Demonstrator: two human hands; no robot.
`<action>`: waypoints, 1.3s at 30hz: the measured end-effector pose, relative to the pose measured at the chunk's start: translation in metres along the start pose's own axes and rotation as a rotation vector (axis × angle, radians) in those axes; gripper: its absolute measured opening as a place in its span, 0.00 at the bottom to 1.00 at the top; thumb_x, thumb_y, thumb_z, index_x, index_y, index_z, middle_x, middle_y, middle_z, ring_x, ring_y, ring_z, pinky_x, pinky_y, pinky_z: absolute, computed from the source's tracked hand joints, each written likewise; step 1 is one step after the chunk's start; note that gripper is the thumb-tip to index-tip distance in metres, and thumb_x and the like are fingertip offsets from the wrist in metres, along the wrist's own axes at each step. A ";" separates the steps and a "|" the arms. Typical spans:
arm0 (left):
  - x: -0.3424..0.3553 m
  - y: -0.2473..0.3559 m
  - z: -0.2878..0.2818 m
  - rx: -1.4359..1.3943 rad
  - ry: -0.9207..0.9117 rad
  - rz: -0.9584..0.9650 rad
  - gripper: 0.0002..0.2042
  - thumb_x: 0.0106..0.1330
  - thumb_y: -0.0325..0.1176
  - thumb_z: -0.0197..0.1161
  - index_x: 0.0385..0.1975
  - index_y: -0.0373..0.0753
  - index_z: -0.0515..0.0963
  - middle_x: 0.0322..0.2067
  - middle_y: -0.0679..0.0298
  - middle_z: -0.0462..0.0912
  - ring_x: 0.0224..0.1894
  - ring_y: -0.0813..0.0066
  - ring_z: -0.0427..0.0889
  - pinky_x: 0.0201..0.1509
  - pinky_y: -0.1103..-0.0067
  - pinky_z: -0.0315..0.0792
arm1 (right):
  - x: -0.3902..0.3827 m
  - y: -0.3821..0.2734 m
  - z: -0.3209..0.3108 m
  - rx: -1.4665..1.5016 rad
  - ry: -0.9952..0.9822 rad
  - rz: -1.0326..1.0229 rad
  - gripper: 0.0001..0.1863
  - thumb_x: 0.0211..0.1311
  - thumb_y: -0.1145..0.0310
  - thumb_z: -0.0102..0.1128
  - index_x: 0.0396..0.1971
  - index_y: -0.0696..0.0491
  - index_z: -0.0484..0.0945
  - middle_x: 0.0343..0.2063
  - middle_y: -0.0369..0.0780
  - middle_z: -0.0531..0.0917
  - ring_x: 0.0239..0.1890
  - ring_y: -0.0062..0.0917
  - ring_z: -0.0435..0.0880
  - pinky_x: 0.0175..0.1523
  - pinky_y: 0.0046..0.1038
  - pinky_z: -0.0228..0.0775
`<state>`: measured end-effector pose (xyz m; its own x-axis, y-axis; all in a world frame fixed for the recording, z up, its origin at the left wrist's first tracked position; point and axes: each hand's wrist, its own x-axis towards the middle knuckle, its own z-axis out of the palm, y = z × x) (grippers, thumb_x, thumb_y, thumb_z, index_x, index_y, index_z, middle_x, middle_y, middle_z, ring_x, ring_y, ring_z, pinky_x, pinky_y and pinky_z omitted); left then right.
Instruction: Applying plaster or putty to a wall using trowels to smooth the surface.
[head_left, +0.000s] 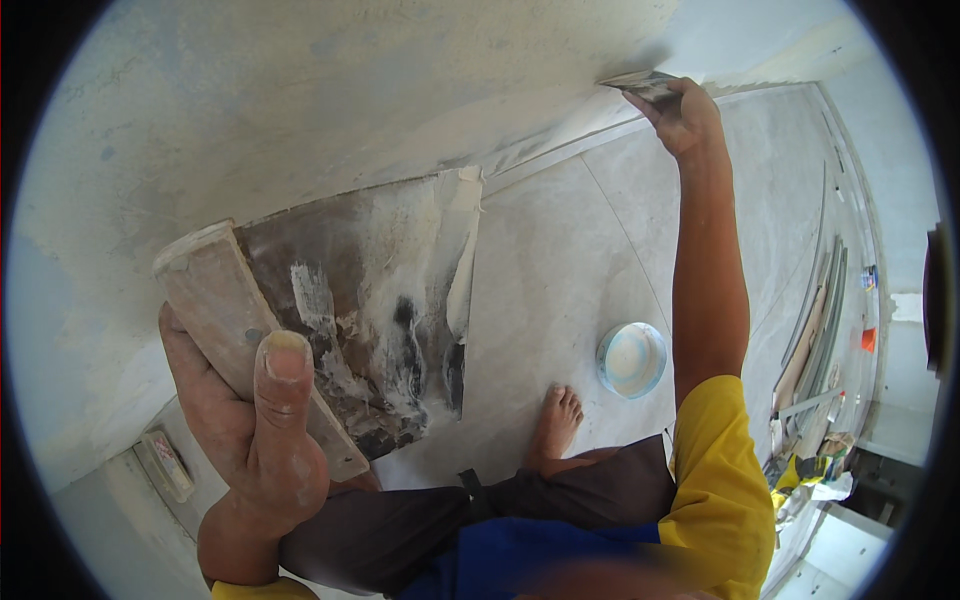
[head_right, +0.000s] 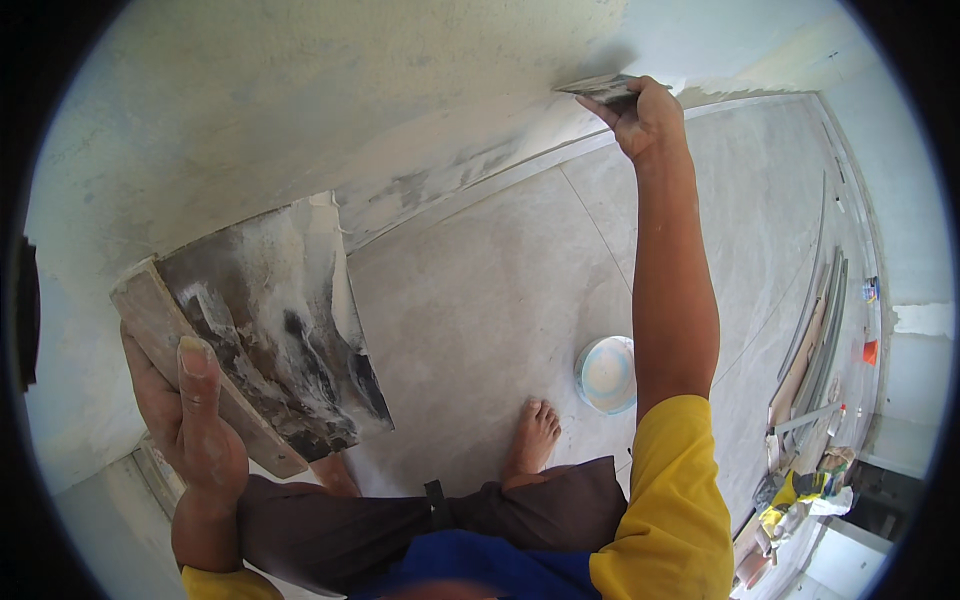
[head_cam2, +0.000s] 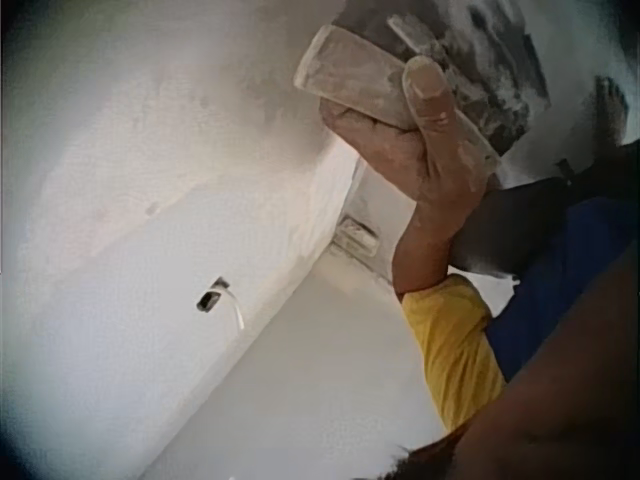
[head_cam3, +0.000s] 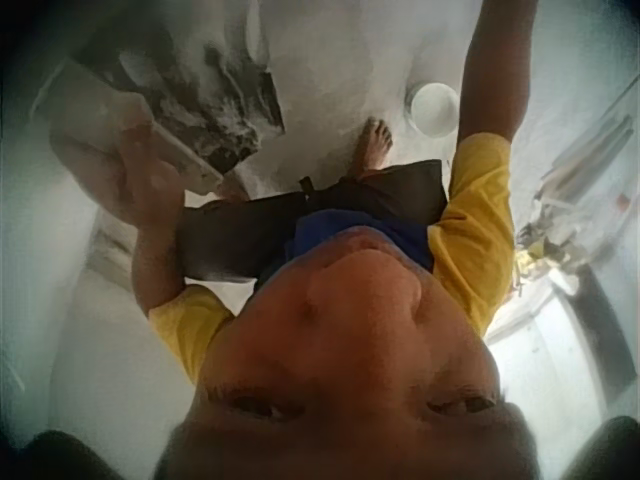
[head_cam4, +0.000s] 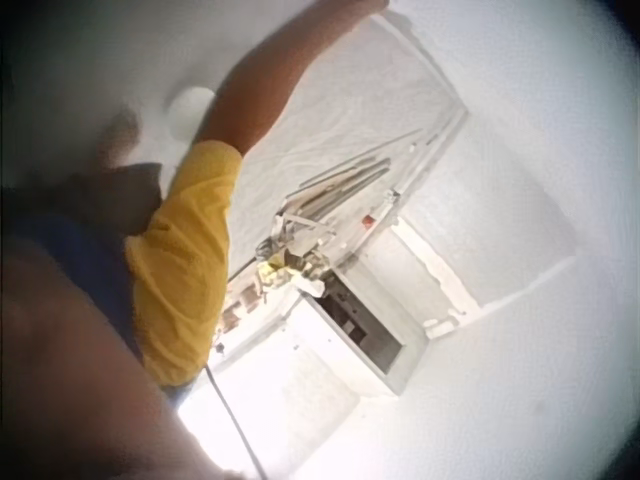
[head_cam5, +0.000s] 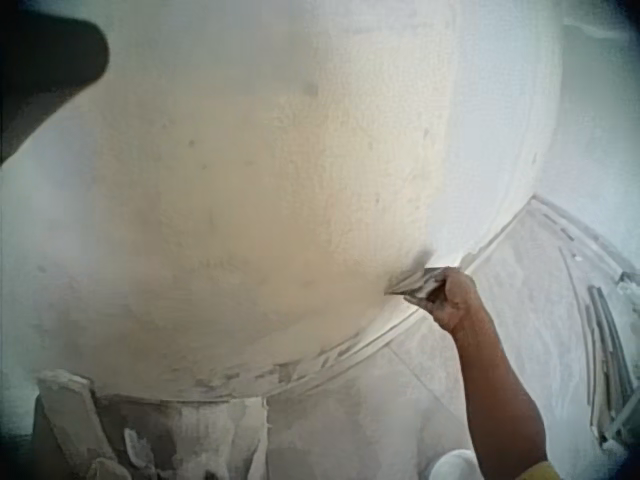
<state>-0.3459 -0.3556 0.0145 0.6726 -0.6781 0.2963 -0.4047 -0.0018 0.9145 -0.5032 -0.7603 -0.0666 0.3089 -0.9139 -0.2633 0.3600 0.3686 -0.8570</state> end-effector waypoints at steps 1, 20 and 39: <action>-0.001 -0.001 -0.006 -0.005 -0.050 -0.032 0.26 0.67 0.39 0.52 0.56 0.28 0.55 0.45 0.59 0.65 0.46 0.76 0.64 0.53 0.79 0.59 | -0.006 0.003 -0.004 -0.014 0.030 -0.074 0.17 0.59 0.79 0.35 0.46 0.73 0.61 0.46 0.58 0.69 0.48 0.49 0.72 0.53 0.52 0.73; 0.010 -0.016 -0.030 -0.149 -0.143 0.070 0.28 0.66 0.40 0.53 0.58 0.27 0.55 0.45 0.59 0.67 0.46 0.76 0.65 0.53 0.80 0.60 | -0.044 0.014 0.057 -0.084 -0.072 0.010 0.18 0.61 0.77 0.34 0.47 0.75 0.57 0.49 0.60 0.67 0.53 0.52 0.69 0.58 0.52 0.68; 0.012 -0.013 -0.006 -0.156 0.053 0.025 0.21 0.65 0.37 0.55 0.51 0.30 0.59 0.35 0.65 0.65 0.34 0.84 0.62 0.38 0.86 0.60 | -0.111 0.153 0.094 -1.093 0.166 -0.704 0.17 0.58 0.73 0.49 0.45 0.68 0.69 0.23 0.56 0.78 0.29 0.52 0.78 0.37 0.42 0.69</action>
<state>-0.3294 -0.3595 0.0081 0.6971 -0.6367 0.3296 -0.3233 0.1312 0.9372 -0.3990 -0.5867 -0.1270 0.2088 -0.8917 0.4016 -0.5214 -0.4489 -0.7257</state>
